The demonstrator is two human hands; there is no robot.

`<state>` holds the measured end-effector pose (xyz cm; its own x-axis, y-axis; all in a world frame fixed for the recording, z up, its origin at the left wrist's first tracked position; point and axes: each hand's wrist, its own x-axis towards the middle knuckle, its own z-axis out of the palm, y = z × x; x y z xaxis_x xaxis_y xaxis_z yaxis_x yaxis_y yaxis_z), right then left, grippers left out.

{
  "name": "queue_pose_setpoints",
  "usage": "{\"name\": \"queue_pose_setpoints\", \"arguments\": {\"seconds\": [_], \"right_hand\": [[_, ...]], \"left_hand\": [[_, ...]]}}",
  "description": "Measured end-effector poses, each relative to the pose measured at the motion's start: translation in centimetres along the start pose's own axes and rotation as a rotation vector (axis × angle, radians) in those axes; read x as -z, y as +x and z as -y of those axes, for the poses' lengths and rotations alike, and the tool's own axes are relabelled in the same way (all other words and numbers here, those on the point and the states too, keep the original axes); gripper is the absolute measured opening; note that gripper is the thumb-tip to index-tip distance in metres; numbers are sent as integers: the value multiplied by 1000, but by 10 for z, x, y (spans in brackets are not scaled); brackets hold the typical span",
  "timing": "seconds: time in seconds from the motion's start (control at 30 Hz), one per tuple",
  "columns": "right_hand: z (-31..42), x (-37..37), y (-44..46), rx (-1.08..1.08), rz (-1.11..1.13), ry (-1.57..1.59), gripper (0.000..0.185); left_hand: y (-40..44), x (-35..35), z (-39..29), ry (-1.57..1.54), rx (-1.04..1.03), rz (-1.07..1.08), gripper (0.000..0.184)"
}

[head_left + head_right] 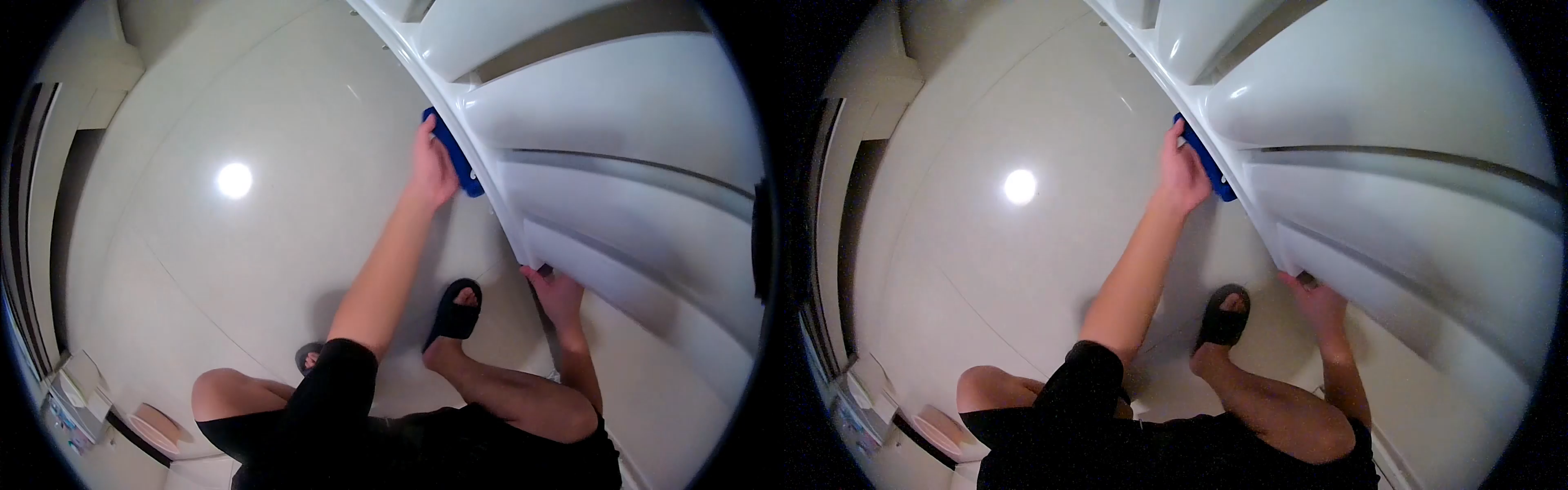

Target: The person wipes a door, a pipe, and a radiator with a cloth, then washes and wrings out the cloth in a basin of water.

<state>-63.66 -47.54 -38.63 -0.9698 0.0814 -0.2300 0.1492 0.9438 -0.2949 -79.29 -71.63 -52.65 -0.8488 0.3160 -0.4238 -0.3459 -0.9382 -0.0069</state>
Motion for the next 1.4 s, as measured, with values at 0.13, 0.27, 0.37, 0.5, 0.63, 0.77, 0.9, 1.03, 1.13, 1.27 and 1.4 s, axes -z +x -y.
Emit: {"name": "queue_pose_setpoints", "arguments": {"seconds": [0.13, 0.27, 0.37, 0.5, 0.63, 0.77, 0.9, 1.03, 1.13, 1.27, 1.4], "right_hand": [[13, 2, 5, -48, 25, 2, 66], [6, 0, 3, 4, 26, -101, 65], [5, -2, 4, 22, 1, -54, 65], [2, -1, 2, 46, 15, -89, 69], [1, -3, 1, 49, -17, -81, 72], [-3, -8, 1, 58, -48, -72, 73], [-3, -11, -2, 54, -42, -29, 73], [3, -8, -6, 52, -57, -92, 74], [5, -9, -5, 31, -45, -59, 75], [7, -8, -5, 35, -50, -142, 76], [1, -7, -2, 13, -47, -183, 76]], "left_hand": [[1, -9, 4, 61, -40, -57, 62], [-28, 16, 1, 50, 47, -175, 61], [-46, 12, -6, 79, -33, -190, 61], [-13, -15, -45, -69, -230, -35, 64], [23, -34, -97, -14, -289, 35, 59], [11, -22, -65, 107, -248, -65, 57], [-20, 0, -19, 198, -8, -135, 57], [0, -11, -46, 56, -31, -73, 58], [19, -24, -91, -54, -174, 136, 58], [18, -29, -77, -51, -191, 17, 59], [-8, -8, -32, 154, 94, -119, 55]]}}
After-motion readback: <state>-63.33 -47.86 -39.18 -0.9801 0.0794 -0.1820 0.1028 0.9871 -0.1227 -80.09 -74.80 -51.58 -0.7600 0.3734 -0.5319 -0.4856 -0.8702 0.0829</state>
